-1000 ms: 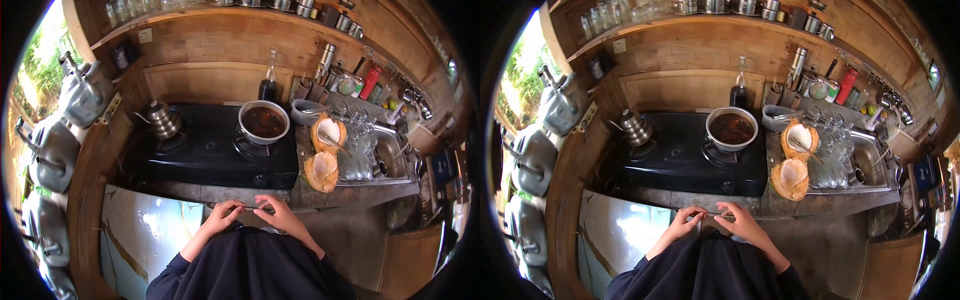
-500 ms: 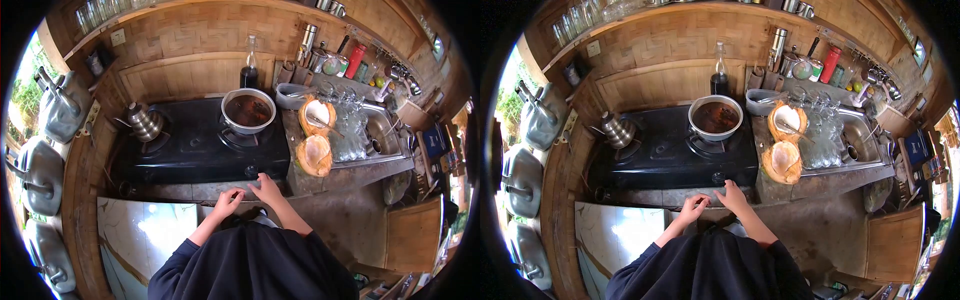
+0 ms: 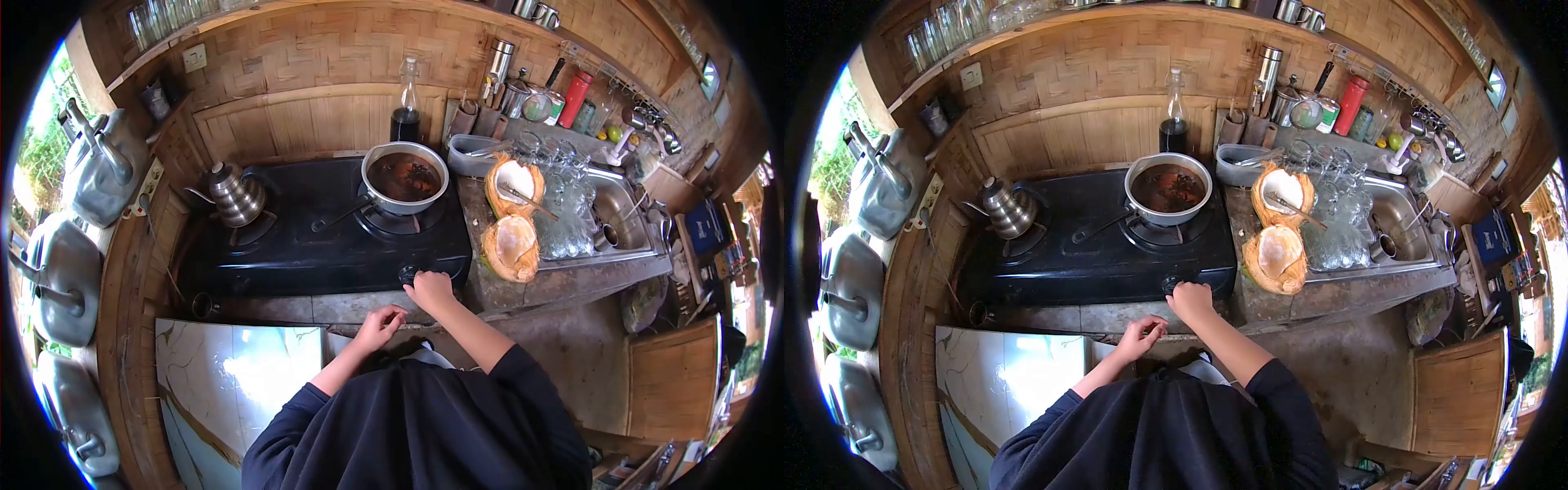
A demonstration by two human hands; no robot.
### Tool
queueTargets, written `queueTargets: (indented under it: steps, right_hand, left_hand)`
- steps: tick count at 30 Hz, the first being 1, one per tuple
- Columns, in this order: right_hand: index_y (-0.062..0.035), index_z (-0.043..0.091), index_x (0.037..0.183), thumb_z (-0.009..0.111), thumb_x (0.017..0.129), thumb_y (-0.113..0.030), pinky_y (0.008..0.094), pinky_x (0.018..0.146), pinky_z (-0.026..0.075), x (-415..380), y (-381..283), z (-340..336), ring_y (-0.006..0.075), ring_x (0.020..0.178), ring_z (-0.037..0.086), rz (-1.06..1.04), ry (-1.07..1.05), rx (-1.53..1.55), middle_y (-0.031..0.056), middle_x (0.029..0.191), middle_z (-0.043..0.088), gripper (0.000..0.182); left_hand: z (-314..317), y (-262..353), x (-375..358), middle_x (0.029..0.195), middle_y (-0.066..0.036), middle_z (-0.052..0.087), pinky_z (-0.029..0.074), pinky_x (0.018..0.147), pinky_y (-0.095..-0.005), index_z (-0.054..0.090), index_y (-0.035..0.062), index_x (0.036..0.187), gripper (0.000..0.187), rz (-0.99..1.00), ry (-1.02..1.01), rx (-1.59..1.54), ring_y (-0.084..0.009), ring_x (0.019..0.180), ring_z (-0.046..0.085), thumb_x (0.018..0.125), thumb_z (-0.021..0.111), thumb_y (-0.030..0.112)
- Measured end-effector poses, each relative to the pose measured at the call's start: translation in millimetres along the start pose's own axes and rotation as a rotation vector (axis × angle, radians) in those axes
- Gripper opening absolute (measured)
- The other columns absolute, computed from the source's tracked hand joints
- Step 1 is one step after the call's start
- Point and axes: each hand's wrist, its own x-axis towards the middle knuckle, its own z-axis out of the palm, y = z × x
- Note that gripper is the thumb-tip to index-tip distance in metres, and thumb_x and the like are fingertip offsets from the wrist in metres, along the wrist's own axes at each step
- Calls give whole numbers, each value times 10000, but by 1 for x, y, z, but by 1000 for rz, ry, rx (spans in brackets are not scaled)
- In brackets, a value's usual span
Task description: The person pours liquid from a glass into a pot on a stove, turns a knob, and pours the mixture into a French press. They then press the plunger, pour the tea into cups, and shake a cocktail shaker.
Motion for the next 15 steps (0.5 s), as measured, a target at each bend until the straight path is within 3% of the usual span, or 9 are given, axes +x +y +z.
queueTargets:
  steps: [2, 8, 12, 14, 15]
  right_hand:
    - [-41, 692, 759, 628, 814, -413, 452, 664, 533, 1, 2, 3, 332, 693, 674, -19, -79, 21, 169, 730, 674, 382]
    - [-22, 685, 714, 591, 848, -407, 473, 684, 538, -2, 7, 29, 365, 726, 667, 122, -15, 222, 198, 732, 668, 419]
    - [-16, 679, 697, 579, 858, -462, 428, 655, 543, -1, 5, 21, 326, 688, 676, 173, -64, 276, 181, 701, 669, 484]
    - [-1, 687, 720, 573, 865, -491, 377, 667, 541, 2, 1, 0, 276, 666, 684, 291, -420, 553, 159, 643, 659, 523]
    - [-1, 687, 720, 573, 865, -491, 377, 667, 541, 5, -4, -6, 276, 666, 684, 283, -422, 552, 159, 643, 659, 523]
  left_hand:
    - [2, 1, 0, 823, -74, 669, 517, 740, -273, 625, -6, 1039, 170, 11, -11, 5, -127, 780, 645, 919, 523, 57]
    - [-1, 3, 2, 802, -86, 672, 520, 736, -281, 624, 4, 1038, 172, 32, -16, 62, -142, 762, 659, 904, 530, 57]
    - [-2, 3, 2, 787, -85, 666, 518, 710, -276, 623, 7, 1036, 170, 68, 17, 83, -134, 730, 648, 908, 527, 67]
    - [-3, 5, 2, 797, -81, 670, 518, 723, -278, 627, 4, 1029, 166, 25, 12, 71, -131, 745, 648, 914, 528, 70]
    - [-4, 4, 2, 808, -77, 675, 519, 737, -279, 632, 0, 1022, 163, -18, -2, 56, -129, 760, 649, 920, 528, 73]
